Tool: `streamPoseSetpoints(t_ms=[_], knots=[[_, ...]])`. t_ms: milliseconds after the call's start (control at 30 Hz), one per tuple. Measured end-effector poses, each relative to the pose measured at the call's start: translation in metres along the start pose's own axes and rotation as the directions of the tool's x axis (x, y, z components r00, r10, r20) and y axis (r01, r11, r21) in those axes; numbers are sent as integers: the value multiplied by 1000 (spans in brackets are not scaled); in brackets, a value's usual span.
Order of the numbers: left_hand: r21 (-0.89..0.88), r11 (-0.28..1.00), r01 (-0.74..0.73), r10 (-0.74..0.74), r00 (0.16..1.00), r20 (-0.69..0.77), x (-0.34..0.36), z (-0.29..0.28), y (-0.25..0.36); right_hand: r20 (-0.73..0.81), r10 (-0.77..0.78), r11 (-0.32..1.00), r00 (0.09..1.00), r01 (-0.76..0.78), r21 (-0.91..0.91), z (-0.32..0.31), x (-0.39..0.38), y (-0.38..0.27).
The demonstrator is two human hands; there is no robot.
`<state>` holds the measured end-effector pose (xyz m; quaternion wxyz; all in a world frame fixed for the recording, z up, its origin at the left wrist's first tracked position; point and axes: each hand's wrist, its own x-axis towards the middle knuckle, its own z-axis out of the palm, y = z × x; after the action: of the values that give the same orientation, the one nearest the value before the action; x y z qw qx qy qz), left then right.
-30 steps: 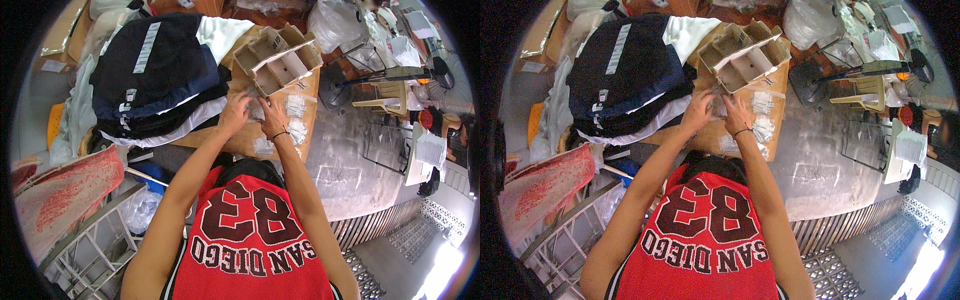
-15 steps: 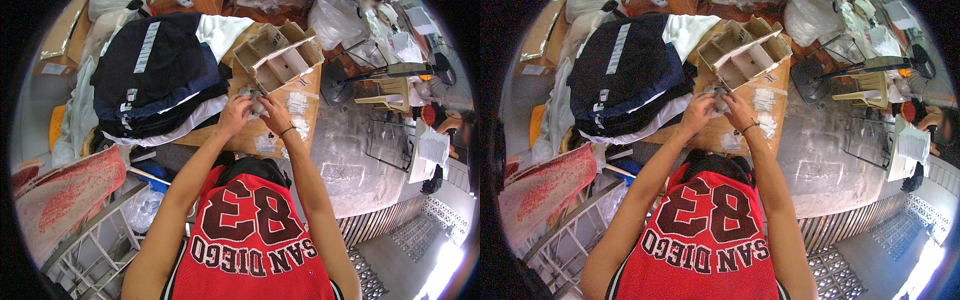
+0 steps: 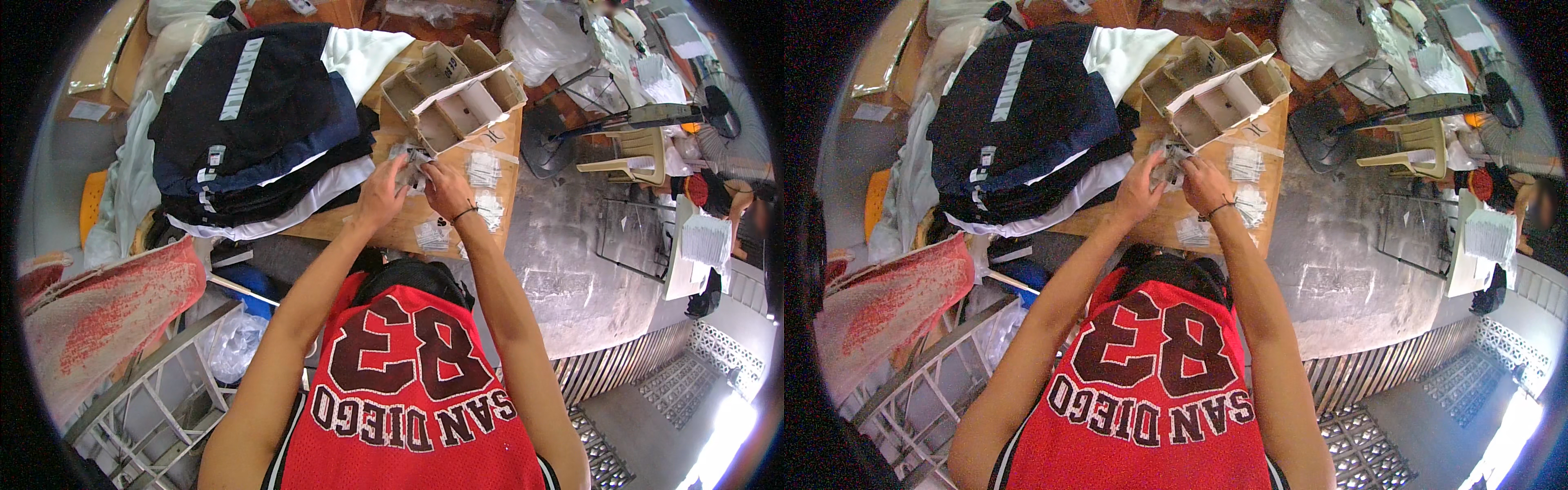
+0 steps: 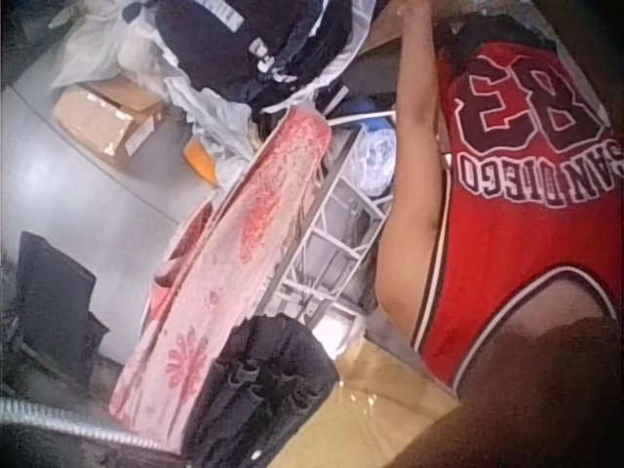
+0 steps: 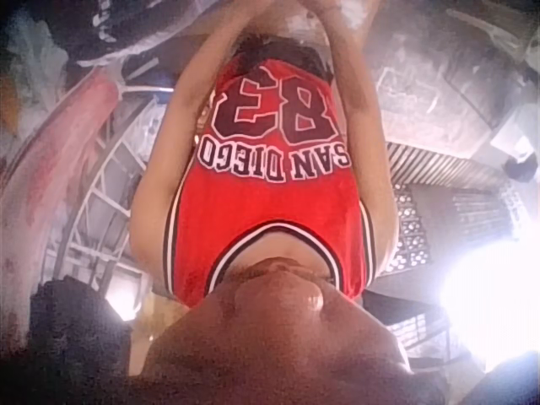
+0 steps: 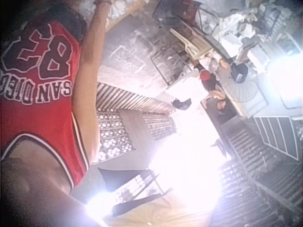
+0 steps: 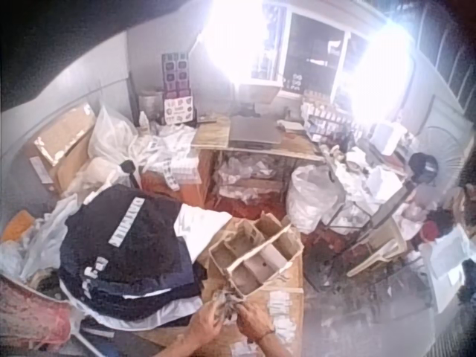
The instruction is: The person stands at a cluttered workbench and repeatedly picks up small plastic-wrapped items, opens them, and places the contents into a cardboard box with compartments. The person handles the items one at a time, occasionally moving them aside to reach other items.
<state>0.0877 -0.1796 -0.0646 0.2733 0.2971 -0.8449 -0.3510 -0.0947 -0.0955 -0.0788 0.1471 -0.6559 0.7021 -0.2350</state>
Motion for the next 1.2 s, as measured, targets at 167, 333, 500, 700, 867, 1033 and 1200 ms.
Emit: streamPoseSetpoints(t_ms=[167, 333, 500, 700, 867, 1033, 1200], knots=[[-38, 999, 30, -30, 1000, 8, -7, 1, -5, 0, 20, 1000, 1000, -20, -5, -5, 0, -18], [-23, 999, 22, -21, 999, 48, -6, -2, -3, -23, -3, 1000, 1000, 3, 15, -5, 0, -12], [66, 997, 39, -33, 996, -81, -8, -3, 10, 81, 12, 997, 997, -6, -77, -4, 10, 0], [11, 997, 82, -82, 996, -33, -19, 6, -4, -106, 48, 988, 993, -62, -138, -1, 8, -20], [-8, 998, 61, -62, 989, -133, -17, 7, 2, -249, 65, 976, 966, -113, -186, -2, 4, -22], [1, 984, 180, -175, 959, -224, -14, 8, 5, -330, 99, 978, 939, -153, -140, -8, 3, -21], [-70, 949, 306, -304, 839, -452, -6, 4, -3, -421, 41, 991, 906, -90, -99, -21, 2, -32]])
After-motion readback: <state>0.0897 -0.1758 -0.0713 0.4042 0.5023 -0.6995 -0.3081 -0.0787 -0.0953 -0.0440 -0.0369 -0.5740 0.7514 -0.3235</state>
